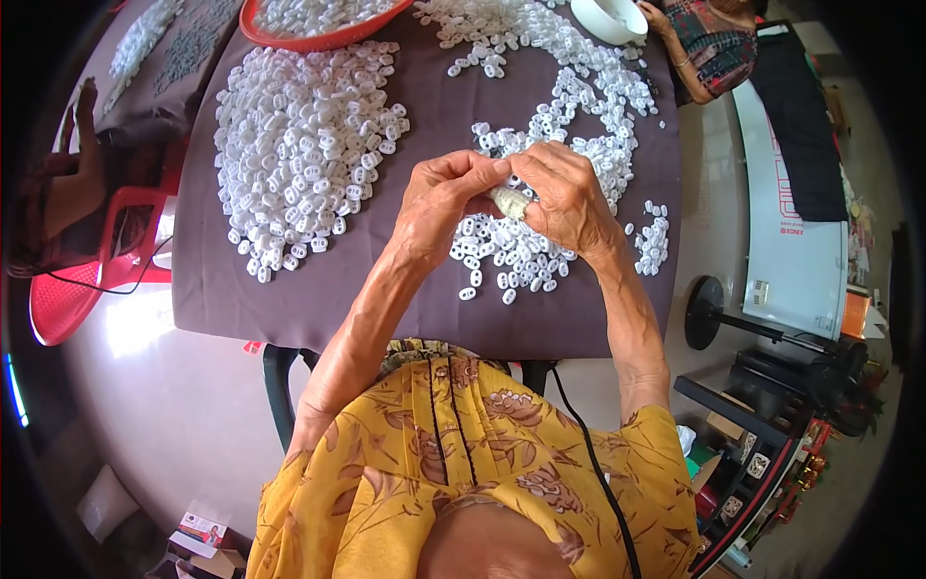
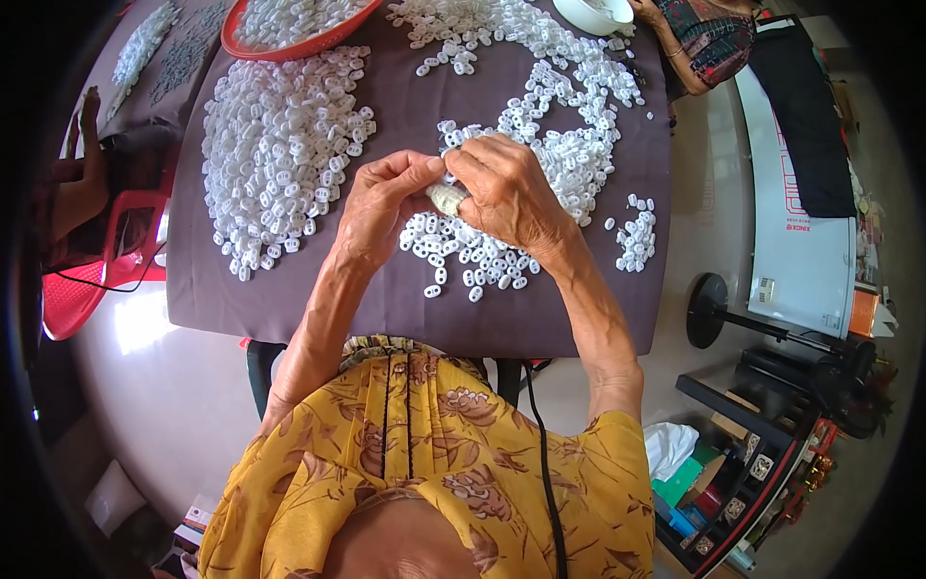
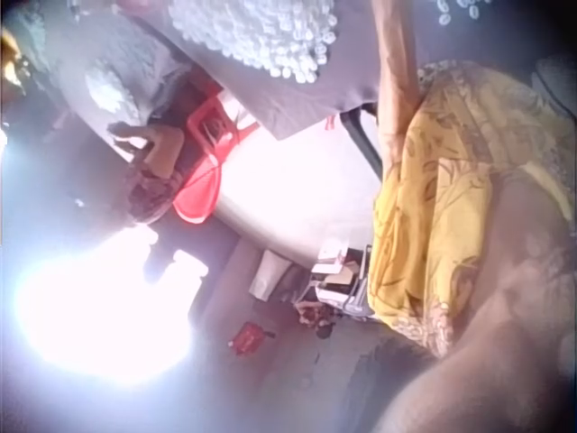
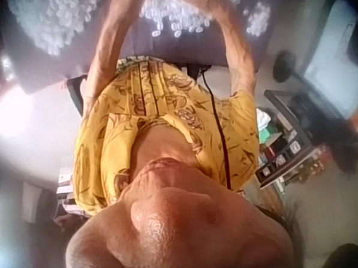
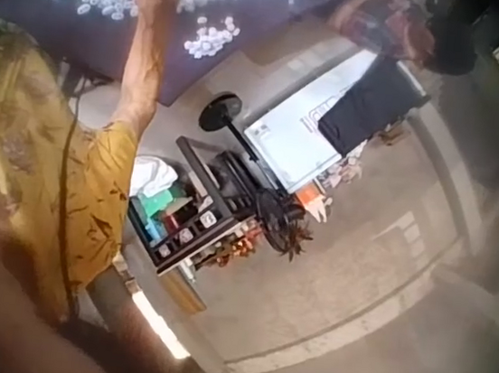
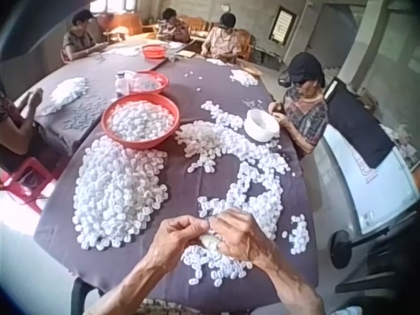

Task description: The person assembles plastic cord locks by joining small plastic components together by hand.

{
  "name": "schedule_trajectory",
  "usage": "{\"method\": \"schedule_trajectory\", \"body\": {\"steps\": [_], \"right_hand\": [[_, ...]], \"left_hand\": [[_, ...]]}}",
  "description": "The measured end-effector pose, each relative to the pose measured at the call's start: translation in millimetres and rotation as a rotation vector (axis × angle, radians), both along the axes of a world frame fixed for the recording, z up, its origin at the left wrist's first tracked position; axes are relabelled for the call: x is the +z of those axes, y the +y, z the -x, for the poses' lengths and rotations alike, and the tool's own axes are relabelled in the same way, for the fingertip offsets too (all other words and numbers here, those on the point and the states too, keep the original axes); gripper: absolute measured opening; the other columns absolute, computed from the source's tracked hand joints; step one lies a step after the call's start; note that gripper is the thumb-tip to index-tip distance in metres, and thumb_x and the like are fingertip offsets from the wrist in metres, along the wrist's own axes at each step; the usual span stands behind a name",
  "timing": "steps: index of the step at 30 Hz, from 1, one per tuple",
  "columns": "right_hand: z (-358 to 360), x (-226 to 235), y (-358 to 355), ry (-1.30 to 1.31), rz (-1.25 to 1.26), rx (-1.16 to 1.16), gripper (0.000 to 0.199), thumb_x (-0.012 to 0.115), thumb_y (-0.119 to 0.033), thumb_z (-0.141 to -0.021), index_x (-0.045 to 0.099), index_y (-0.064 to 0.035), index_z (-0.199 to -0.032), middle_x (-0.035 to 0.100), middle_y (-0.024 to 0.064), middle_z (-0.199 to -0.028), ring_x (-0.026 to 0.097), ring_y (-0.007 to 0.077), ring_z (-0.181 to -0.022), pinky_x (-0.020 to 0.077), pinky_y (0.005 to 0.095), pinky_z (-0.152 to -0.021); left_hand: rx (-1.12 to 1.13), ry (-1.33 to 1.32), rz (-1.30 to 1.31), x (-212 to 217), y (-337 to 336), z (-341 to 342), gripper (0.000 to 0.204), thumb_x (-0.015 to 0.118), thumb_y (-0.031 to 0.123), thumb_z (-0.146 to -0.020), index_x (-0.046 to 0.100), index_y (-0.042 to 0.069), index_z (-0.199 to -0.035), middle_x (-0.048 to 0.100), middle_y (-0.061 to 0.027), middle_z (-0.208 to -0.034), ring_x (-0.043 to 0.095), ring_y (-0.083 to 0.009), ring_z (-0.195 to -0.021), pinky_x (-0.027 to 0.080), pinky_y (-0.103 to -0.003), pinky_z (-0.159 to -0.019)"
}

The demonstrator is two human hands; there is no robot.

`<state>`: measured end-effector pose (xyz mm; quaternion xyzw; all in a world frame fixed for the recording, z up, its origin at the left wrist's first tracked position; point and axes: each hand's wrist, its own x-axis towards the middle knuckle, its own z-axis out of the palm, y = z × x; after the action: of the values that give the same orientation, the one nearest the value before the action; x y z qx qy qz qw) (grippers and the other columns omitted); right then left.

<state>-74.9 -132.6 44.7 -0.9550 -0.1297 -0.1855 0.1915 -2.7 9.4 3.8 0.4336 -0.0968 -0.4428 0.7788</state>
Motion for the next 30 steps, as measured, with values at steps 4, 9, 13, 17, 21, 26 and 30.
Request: {"method": "schedule_trajectory", "body": {"steps": [4,9,13,17,21,26,30], "right_hand": [[0.7,-3.5,-1.3,-0.024,-0.023,0.005,0.029,0.057,0.005,-0.053,0.055,0.0030,-0.082,0.054,0.0119,-0.071,0.054,0.0285,-0.064,0.0439,0.0370,-0.055],[1.8,-5.7,-2.2,-0.013,-0.022,-0.010,0.027,0.057,0.005,-0.053,0.054,0.0020,-0.080,0.053,0.0116,-0.069,0.054,0.0281,-0.064,0.0440,0.0367,-0.056],[4.7,-9.2,0.8,0.021,0.028,-0.027,0.023,0.058,0.004,-0.053,0.052,-0.0002,-0.075,0.053,0.0109,-0.068,0.054,0.0277,-0.063,0.0438,0.0365,-0.056],[13.5,-24.4,5.1,-0.002,0.031,0.009,0.020,0.060,0.000,-0.053,0.050,-0.0023,-0.070,0.051,0.0091,-0.064,0.052,0.0255,-0.059,0.0425,0.0360,-0.053],[28.4,-37.8,10.1,0.012,-0.031,0.051,0.017,0.059,-0.004,-0.052,0.047,-0.0036,-0.065,0.047,0.0072,-0.060,0.050,0.0234,-0.055,0.0407,0.0352,-0.052],[41.0,-49.1,6.9,0.024,-0.062,0.063,0.021,0.060,-0.003,-0.050,0.047,-0.0034,-0.065,0.046,0.0071,-0.059,0.049,0.0238,-0.055,0.0401,0.0352,-0.051],[45.1,-52.6,3.9,0.007,-0.068,0.085,0.022,0.060,-0.002,-0.048,0.046,-0.0034,-0.065,0.045,0.0072,-0.058,0.049,0.0240,-0.054,0.0397,0.0351,-0.050]], "left_hand": [[-0.017,-0.022,-0.026,-0.9,-0.6,-0.1,0.024,0.061,0.023,-0.082,0.060,0.000,-0.079,0.056,-0.0036,-0.071,0.054,-0.0101,-0.064,0.048,-0.024,-0.059],[-0.027,0.129,0.030,-1.8,-0.8,-3.3,0.020,0.064,0.019,-0.079,0.060,0.000,-0.079,0.057,-0.0037,-0.070,0.054,-0.0101,-0.064,0.048,-0.023,-0.059],[-0.055,-0.008,-0.010,-3.4,1.9,0.7,0.020,0.063,0.019,-0.080,0.060,-0.001,-0.080,0.058,-0.0042,-0.071,0.055,-0.0103,-0.064,0.048,-0.023,-0.059],[-0.096,-0.038,-0.065,-10.5,10.5,7.8,0.017,0.062,0.017,-0.080,0.060,0.000,-0.080,0.059,-0.0044,-0.073,0.056,-0.0107,-0.065,0.047,-0.024,-0.062],[-0.163,-0.012,-0.129,-13.1,19.4,20.2,0.016,0.062,0.017,-0.080,0.059,0.002,-0.079,0.059,-0.0023,-0.073,0.055,-0.0094,-0.067,0.046,-0.023,-0.065],[-0.194,0.039,-0.141,-24.3,19.6,28.9,0.017,0.061,0.013,-0.080,0.059,-0.003,-0.081,0.060,-0.0070,-0.077,0.056,-0.0123,-0.066,0.047,-0.025,-0.061],[-0.214,0.034,-0.188,-21.8,17.8,31.3,0.017,0.062,0.013,-0.080,0.060,-0.004,-0.081,0.060,-0.0074,-0.077,0.056,-0.0124,-0.066,0.048,-0.025,-0.059]]}}
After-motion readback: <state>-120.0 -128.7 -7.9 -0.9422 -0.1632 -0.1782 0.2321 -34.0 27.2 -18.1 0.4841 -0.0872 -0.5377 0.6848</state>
